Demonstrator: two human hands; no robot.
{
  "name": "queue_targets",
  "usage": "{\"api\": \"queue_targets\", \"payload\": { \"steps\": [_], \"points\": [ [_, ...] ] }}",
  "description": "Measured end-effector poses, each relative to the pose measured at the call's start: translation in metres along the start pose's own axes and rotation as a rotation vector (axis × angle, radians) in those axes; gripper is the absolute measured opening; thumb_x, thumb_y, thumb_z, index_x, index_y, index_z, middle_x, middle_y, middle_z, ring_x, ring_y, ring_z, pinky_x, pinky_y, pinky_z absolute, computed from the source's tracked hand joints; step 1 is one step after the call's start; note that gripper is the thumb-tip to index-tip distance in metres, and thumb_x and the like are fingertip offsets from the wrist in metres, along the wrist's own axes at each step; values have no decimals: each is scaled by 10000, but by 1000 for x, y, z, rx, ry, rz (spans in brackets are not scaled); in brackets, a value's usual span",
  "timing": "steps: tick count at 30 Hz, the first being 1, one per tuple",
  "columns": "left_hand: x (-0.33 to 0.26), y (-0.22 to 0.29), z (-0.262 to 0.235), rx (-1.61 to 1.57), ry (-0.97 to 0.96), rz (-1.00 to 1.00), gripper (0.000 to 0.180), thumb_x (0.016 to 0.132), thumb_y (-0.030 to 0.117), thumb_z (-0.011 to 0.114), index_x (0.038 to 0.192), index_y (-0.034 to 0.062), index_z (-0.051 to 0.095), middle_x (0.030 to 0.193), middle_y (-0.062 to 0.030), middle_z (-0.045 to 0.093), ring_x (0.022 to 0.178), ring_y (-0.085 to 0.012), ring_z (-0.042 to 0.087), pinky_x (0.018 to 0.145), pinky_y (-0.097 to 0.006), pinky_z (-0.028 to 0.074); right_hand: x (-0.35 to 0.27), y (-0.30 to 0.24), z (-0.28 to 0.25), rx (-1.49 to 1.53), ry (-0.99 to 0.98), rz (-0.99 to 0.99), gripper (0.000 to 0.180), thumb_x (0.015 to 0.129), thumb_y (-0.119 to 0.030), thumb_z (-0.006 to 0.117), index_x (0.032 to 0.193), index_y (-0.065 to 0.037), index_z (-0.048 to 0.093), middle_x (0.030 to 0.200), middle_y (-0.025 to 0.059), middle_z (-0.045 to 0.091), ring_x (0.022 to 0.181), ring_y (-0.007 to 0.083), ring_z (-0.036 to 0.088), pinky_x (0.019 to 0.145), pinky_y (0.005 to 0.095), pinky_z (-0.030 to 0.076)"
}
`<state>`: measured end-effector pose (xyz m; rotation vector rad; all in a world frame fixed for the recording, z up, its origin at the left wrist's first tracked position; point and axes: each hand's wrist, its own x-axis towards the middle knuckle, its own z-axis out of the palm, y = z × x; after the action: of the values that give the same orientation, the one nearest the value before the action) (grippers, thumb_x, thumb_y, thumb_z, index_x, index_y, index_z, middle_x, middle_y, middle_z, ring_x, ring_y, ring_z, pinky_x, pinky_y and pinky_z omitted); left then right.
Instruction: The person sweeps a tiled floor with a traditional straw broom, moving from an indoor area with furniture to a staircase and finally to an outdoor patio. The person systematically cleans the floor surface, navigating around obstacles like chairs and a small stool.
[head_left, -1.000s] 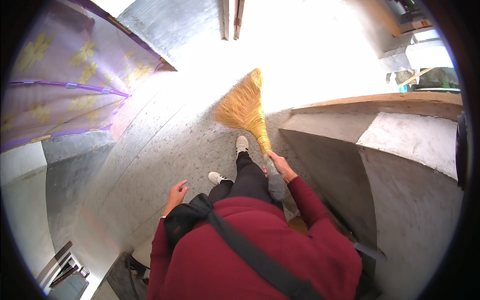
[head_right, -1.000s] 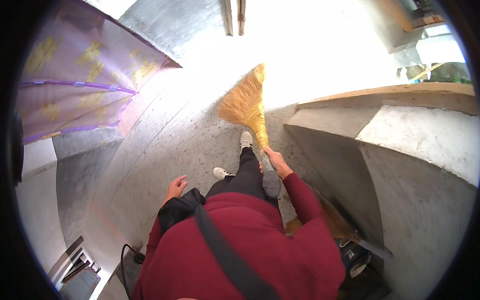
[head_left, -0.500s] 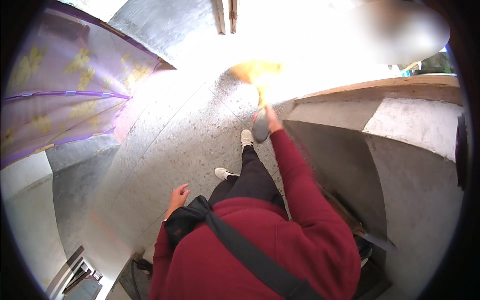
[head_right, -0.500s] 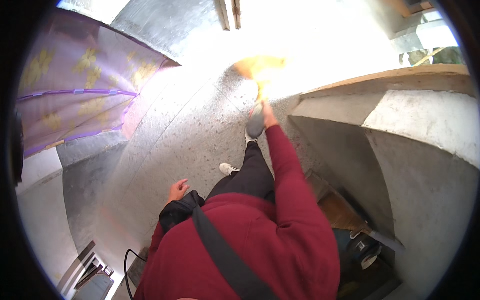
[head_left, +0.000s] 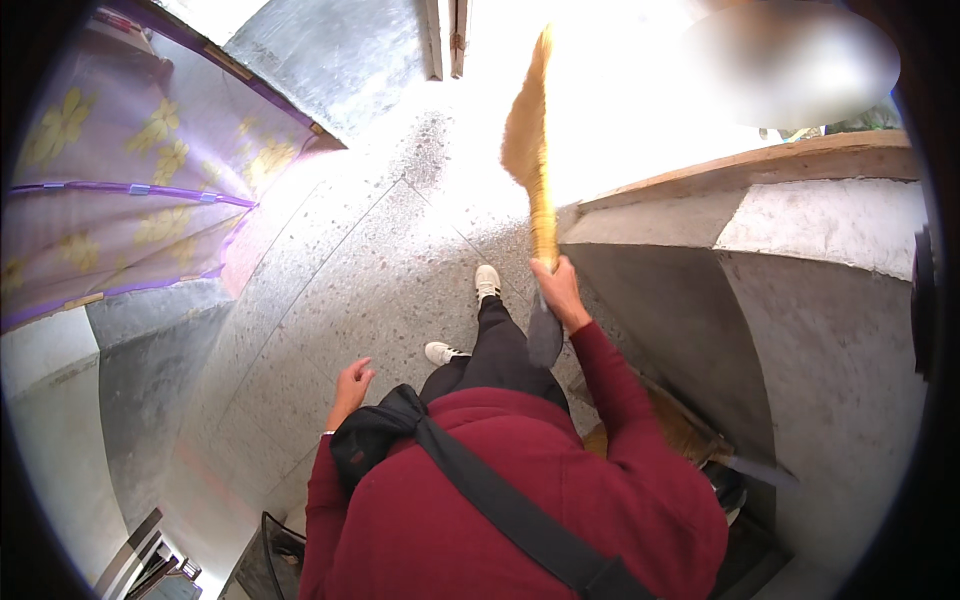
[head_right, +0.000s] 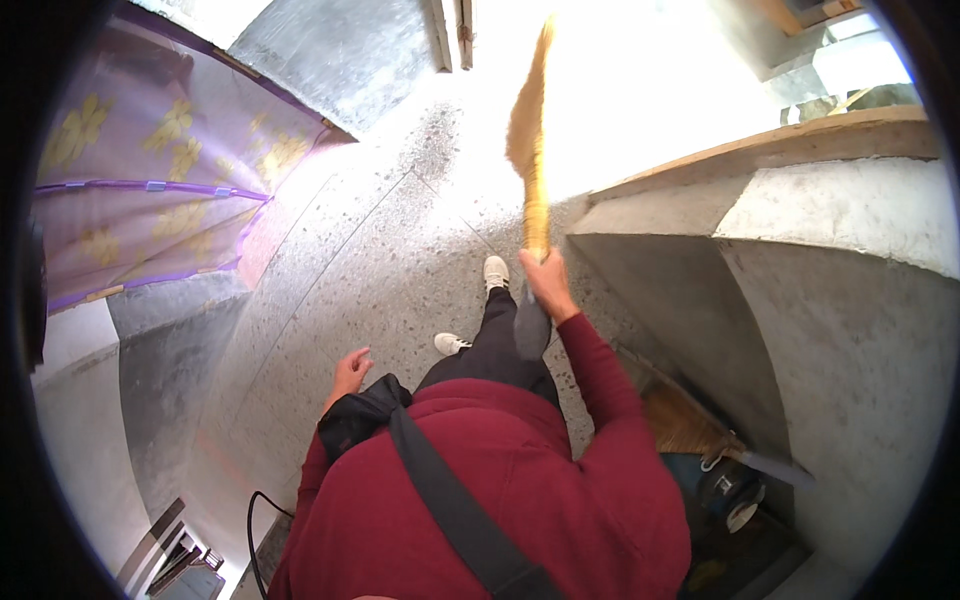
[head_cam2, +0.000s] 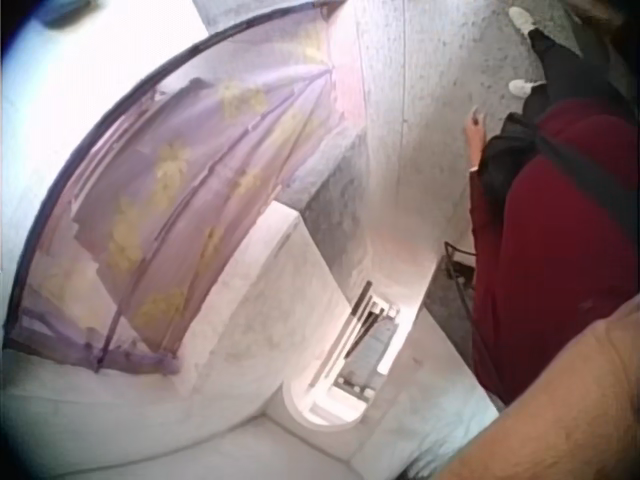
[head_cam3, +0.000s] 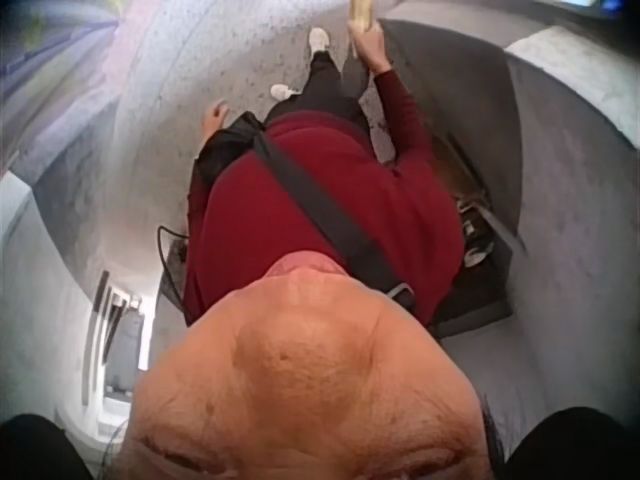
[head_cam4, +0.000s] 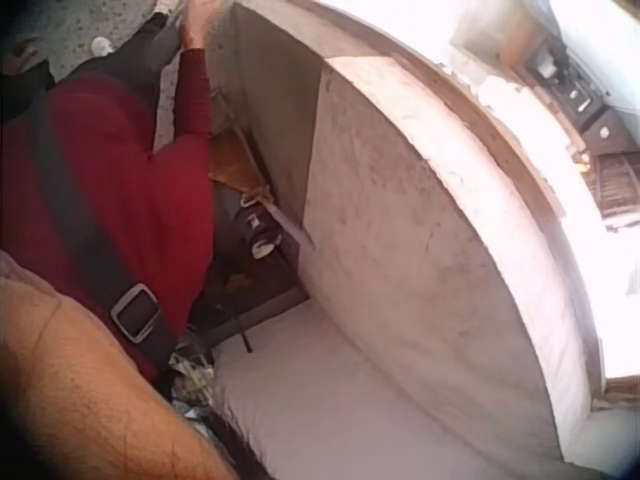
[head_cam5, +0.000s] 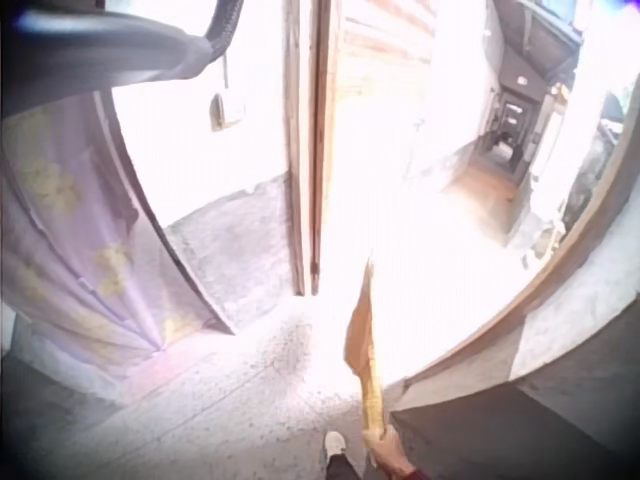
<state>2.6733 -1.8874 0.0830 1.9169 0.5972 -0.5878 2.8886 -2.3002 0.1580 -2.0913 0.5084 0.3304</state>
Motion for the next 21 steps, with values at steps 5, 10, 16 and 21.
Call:
{"api": "queue_targets", "payload": {
  "steps": [5, 10, 16, 21],
  "points": [
    [-18, -33, 0, 3, -22, -51, 348, 746, 108, 613, 1087, 51, 574, 685, -9, 594, 603, -64, 502, 582, -230, 431, 89, 39, -1, -215, 94, -10, 892, 630, -234, 635, 1328, -39, 116, 935, 260, 555, 837, 363, 569, 744, 410, 444],
    [-22, -37, -1, 48, -41, -106, 347, 748, 126, 611, 1087, 61, 575, 702, -23, 605, 638, -66, 526, 609, -235, 440, 106, 89, 34, -518, -96, 219, 939, 606, -222, 665, 1325, -60, 85, 1049, 287, 512, 974, 404, 520, 824, 441, 427],
    [5, -9, 15, 0, -22, -52, 341, 767, 124, 579, 1102, 62, 562, 731, -57, 628, 658, -92, 557, 627, -241, 445, 33, 105, 16, -305, -228, 163, 922, 539, -225, 723, 1300, -28, 241, 1061, 257, 529, 981, 351, 535, 828, 389, 427],
    [19, 1, 25, 34, -70, -5, 321, 779, 117, 567, 1097, 78, 566, 749, -56, 637, 664, -107, 564, 632, -244, 446, 35, 76, -42, -366, -38, 87, 894, 576, -221, 674, 1320, -48, 210, 994, 233, 565, 903, 367, 561, 774, 412, 441]
  ]
}}
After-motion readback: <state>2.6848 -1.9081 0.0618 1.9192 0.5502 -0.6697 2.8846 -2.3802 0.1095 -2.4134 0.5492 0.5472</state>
